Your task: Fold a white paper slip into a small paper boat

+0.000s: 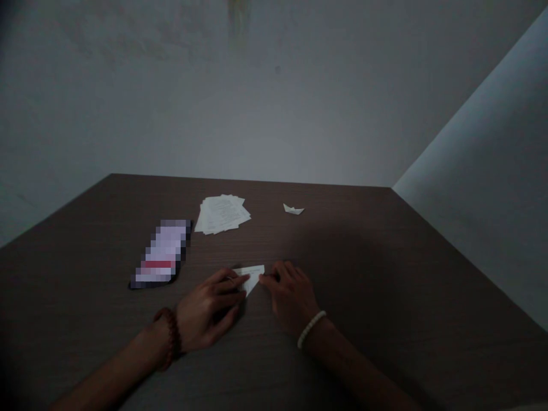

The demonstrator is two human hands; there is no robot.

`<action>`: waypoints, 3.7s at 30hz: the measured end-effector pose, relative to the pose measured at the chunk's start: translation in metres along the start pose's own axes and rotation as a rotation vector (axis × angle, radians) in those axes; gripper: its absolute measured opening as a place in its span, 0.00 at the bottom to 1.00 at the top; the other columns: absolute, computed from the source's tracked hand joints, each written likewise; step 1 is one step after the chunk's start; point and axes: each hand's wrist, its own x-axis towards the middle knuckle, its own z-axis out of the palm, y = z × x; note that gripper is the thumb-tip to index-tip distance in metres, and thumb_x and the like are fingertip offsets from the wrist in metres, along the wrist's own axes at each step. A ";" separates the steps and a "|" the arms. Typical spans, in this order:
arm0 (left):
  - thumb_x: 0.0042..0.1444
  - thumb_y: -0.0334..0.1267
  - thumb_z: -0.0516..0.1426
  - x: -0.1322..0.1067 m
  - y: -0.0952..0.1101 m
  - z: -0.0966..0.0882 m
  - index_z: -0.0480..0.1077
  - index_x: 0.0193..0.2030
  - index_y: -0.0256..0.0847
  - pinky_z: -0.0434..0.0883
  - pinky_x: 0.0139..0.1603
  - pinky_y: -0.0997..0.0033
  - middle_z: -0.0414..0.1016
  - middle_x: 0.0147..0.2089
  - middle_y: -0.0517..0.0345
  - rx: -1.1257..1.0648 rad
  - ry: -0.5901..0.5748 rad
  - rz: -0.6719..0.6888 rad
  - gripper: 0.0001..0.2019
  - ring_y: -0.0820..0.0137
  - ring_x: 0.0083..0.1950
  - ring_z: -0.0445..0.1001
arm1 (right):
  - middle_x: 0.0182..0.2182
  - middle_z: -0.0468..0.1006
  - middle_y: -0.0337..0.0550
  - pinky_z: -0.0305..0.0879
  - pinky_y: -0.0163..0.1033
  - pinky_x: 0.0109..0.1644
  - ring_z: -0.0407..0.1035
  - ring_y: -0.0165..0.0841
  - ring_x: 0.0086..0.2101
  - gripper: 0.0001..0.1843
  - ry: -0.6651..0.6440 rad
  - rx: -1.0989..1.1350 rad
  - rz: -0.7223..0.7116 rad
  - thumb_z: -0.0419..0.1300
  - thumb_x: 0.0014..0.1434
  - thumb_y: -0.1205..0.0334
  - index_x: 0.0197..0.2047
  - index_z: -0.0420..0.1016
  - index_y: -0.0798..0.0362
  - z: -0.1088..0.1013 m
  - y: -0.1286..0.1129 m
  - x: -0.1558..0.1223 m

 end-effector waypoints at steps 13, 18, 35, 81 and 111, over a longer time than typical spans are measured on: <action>0.56 0.30 0.51 0.000 -0.001 0.001 0.74 0.37 0.37 0.70 0.52 0.56 0.73 0.50 0.47 0.003 0.021 0.016 0.10 0.60 0.51 0.66 | 0.38 0.70 0.45 0.60 0.39 0.42 0.62 0.36 0.40 0.15 -0.019 -0.127 0.053 0.56 0.58 0.72 0.48 0.72 0.51 -0.006 -0.004 0.002; 0.55 0.30 0.52 0.000 -0.001 0.000 0.74 0.40 0.36 0.70 0.53 0.57 0.72 0.51 0.47 -0.001 0.000 0.015 0.10 0.60 0.52 0.66 | 0.38 0.70 0.47 0.61 0.41 0.43 0.62 0.37 0.40 0.16 0.046 -0.120 0.038 0.56 0.57 0.73 0.48 0.71 0.52 -0.005 -0.003 -0.001; 0.58 0.29 0.49 -0.001 -0.005 0.003 0.74 0.39 0.36 0.70 0.53 0.60 0.76 0.42 0.50 -0.009 0.075 0.049 0.12 0.64 0.48 0.71 | 0.49 0.71 0.43 0.59 0.42 0.50 0.60 0.37 0.48 0.21 -0.077 0.015 -0.350 0.56 0.59 0.73 0.54 0.68 0.48 0.000 0.002 0.001; 0.56 0.31 0.52 -0.003 -0.011 -0.009 0.71 0.50 0.39 0.73 0.46 0.57 0.68 0.57 0.49 0.170 -0.129 0.062 0.16 0.56 0.54 0.64 | 0.53 0.71 0.41 0.59 0.46 0.51 0.61 0.36 0.49 0.26 -0.015 0.131 -0.447 0.54 0.49 0.79 0.47 0.75 0.45 0.000 0.016 0.001; 0.58 0.37 0.52 0.001 -0.004 -0.015 0.73 0.48 0.44 0.74 0.42 0.58 0.69 0.57 0.52 0.213 -0.152 0.025 0.13 0.57 0.54 0.65 | 0.44 0.70 0.47 0.60 0.45 0.47 0.62 0.39 0.44 0.20 0.029 0.031 -0.038 0.54 0.52 0.78 0.44 0.75 0.50 -0.004 0.014 0.008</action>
